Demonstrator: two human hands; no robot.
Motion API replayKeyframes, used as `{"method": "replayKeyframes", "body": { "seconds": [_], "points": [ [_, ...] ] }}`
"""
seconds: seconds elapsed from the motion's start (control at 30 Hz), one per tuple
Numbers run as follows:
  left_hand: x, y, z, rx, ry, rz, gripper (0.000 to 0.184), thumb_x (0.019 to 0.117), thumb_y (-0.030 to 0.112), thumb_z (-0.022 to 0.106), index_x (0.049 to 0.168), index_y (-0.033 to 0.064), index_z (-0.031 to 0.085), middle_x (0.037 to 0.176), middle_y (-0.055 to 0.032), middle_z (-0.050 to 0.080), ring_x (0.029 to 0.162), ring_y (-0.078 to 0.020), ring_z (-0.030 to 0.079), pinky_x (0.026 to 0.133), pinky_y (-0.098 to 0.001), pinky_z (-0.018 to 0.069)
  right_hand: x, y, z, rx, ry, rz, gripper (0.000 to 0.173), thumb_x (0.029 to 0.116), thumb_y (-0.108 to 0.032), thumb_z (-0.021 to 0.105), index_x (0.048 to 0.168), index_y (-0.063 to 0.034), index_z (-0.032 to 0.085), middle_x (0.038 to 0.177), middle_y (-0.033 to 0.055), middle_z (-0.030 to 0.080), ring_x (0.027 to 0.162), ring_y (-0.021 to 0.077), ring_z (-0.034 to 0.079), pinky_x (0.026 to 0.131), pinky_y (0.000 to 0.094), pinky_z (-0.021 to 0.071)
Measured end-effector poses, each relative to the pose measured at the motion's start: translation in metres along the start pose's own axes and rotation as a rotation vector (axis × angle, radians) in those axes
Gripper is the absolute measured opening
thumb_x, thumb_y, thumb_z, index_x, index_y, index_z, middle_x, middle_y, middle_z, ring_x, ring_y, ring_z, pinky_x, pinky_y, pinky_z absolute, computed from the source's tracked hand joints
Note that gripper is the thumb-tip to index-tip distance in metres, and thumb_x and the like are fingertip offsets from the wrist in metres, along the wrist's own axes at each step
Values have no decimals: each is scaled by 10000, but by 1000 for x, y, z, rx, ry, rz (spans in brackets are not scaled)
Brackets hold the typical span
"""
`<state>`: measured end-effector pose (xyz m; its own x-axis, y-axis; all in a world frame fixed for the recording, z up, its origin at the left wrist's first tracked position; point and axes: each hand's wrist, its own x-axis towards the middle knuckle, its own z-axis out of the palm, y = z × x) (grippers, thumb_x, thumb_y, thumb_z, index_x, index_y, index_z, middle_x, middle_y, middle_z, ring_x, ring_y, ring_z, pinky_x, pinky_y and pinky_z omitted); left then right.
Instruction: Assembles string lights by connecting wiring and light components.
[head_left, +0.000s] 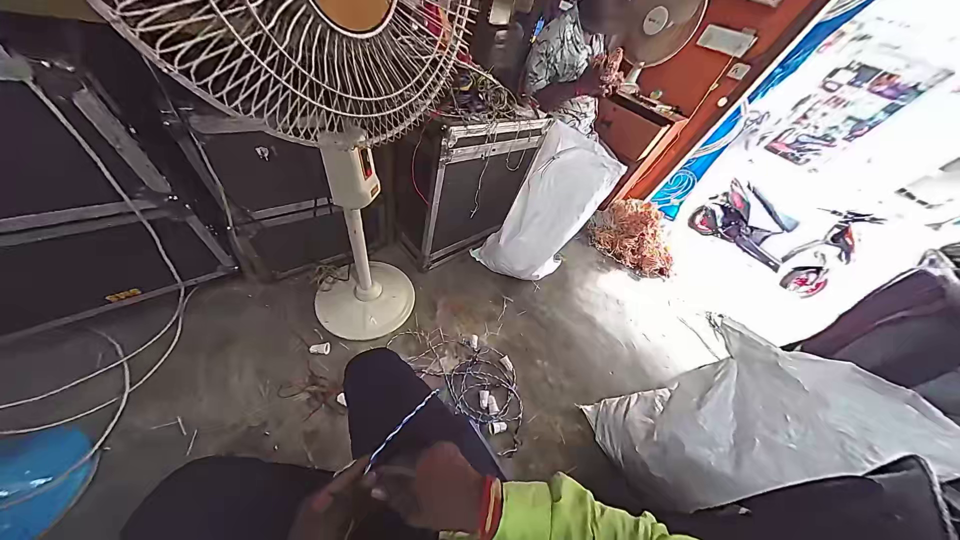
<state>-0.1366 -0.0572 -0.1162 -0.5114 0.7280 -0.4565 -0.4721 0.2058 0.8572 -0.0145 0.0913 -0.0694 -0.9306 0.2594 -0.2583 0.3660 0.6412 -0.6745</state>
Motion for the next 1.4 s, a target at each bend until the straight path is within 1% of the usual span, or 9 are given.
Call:
{"method": "replayKeyframes", "body": {
  "seconds": [0.07,0.13,0.23,0.33,0.5,0.8,1.03,1.23,1.4],
  "points": [
    [-3,1,3,23,9,11,318,979,82,633,1269,-49,642,994,-69,764,884,-152,742,852,-360,620,2,4,0,-40,368,-126,258,997,-285,620,999,-76,772,910,97,755,869,262,736,769,495,599],
    [-7,3,8,68,-2,47,315,979,60,637,1269,-62,639,1008,-91,763,902,-170,749,879,-373,620,13,12,-7,-115,463,-190,244,979,-300,643,1021,-101,778,1048,86,749,1060,289,689,911,505,553],
    [-11,-3,7,277,-63,248,254,1011,88,606,1189,-77,681,984,-89,769,888,-129,751,867,-354,629,23,14,-11,-130,130,7,448,1035,-451,540,1018,-66,768,1167,143,704,1250,388,559,998,652,409],
    [-11,-11,1,584,-62,404,260,1024,130,579,1095,-59,742,971,-144,765,903,-175,745,886,-410,607,34,8,-13,-23,-149,154,529,1067,-469,468,1019,-14,733,1129,219,690,1244,442,555,1021,733,351],
    [-29,-4,19,861,-46,600,194,965,86,636,1031,-31,775,1027,-190,761,983,-299,743,924,-503,582,40,2,-24,197,-235,104,279,1028,-281,617,1131,-63,755,1094,179,731,1117,383,652,987,778,355],
    [-35,0,33,1118,1,676,202,972,41,616,1076,-61,756,1051,-251,743,986,-429,729,883,-596,573,31,-3,-32,184,-248,130,329,1017,-327,635,1046,-24,759,1072,197,720,1115,404,638,972,780,345],
    [-35,-3,39,616,232,654,256,1003,58,592,1142,-137,684,995,-169,740,863,-22,698,834,-200,576,32,-6,-36,369,-21,97,261,977,-330,695,1108,-125,790,1095,122,741,1154,367,626,986,773,335],
    [-28,-9,47,427,327,626,400,923,-22,669,1228,-210,491,1111,-168,653,996,-56,672,916,-246,575,35,5,-28,505,24,2,229,989,-193,667,1032,5,774,962,170,738,932,292,691,858,562,518],
    [-25,-8,36,313,189,471,208,1037,62,508,1075,-68,666,821,59,689,669,32,611,641,-184,547,33,13,-29,439,-57,-22,257,1030,-167,594,1107,26,745,1030,210,727,1000,334,687,909,566,511]
  ]
}}
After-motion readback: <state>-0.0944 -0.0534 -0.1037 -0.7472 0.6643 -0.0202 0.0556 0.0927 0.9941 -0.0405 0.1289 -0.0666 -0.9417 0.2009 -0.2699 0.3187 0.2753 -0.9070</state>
